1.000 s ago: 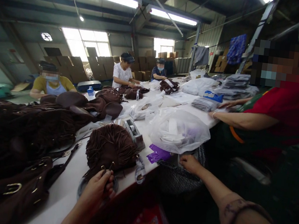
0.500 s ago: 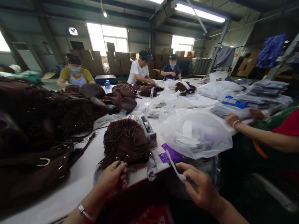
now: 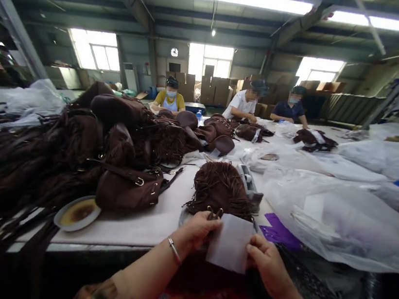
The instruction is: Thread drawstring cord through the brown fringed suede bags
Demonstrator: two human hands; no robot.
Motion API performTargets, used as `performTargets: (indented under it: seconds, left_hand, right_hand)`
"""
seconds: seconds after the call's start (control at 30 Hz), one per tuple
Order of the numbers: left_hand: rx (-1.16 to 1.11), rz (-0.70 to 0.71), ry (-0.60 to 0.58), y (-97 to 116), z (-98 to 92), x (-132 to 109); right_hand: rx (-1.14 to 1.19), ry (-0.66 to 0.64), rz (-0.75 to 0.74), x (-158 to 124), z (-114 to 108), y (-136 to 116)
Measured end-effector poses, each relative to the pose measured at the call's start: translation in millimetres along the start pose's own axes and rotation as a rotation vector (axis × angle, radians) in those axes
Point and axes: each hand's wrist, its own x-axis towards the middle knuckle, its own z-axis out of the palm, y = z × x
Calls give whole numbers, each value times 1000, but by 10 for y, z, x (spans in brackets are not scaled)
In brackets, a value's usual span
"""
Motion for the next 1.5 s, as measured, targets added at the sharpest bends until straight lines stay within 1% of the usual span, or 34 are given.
performTargets:
  seconds: [0.1, 0.23, 0.3, 0.37, 0.4, 0.47, 0.53, 0.57, 0.63, 0.7, 0.77, 0.83, 0.93, 1.03, 1.1, 1.2, 1.33, 1.43, 1.5]
  left_hand:
    - [82, 88, -1, -20, -1, 17]
    - [134, 92, -18, -20, -7, 49]
    - [131, 89, -12, -18, -10, 56]
    - [127, 93, -10, -12, -19, 53]
    - [132, 91, -14, -5, -26, 47]
    - [156, 81, -33, 21, -45, 31]
    - [207, 72, -50, 64, -64, 13]
    - [241, 71, -54, 91, -71, 4]
    - [331, 69, -53, 151, -81, -16]
    - [444, 62, -45, 217, -86, -38]
    - [593, 67, -8, 286, -90, -70]
    - [836, 133, 69, 354, -90, -116]
    - [1247, 269, 204, 431, -62, -211]
    - [1454, 363, 309, 451, 8, -315]
    - [1521, 416, 353, 433, 58, -377]
    - [1541, 478, 397, 380, 94, -454]
    - [1475, 583, 438, 294, 75, -531]
    - [1435, 613, 456, 212, 71, -571]
    - [1415, 621, 468, 141, 93, -596]
  right_hand:
    - [65, -34, 59, 6, -48, -126]
    - [171, -6, 179, 120, -47, -392]
    - [148, 7, 202, 194, 9, -468]
    - [53, -14, 227, 252, 81, -483]
    - [-5, -51, 248, 274, 112, -475]
    - [-89, -187, 301, 317, 151, -446]
    - [-84, -320, 355, 374, 162, -417]
    - [-53, -358, 375, 408, 163, -401]
    - [11, -379, 403, 477, 169, -361]
    - [26, -372, 405, 518, 191, -304]
    - [-12, -344, 375, 511, 223, -239]
    - [-58, -256, 316, 457, 251, -178]
    - [-51, -70, 220, 347, 282, -115]
    - [72, 45, 171, 283, 334, -78]
    - [141, 82, 152, 279, 390, -49]
    - [170, 103, 133, 305, 491, 9]
    - [164, 123, 108, 360, 617, 73]
    - [241, 148, 76, 415, 704, 82]
    - [289, 163, 81, 451, 760, 73]
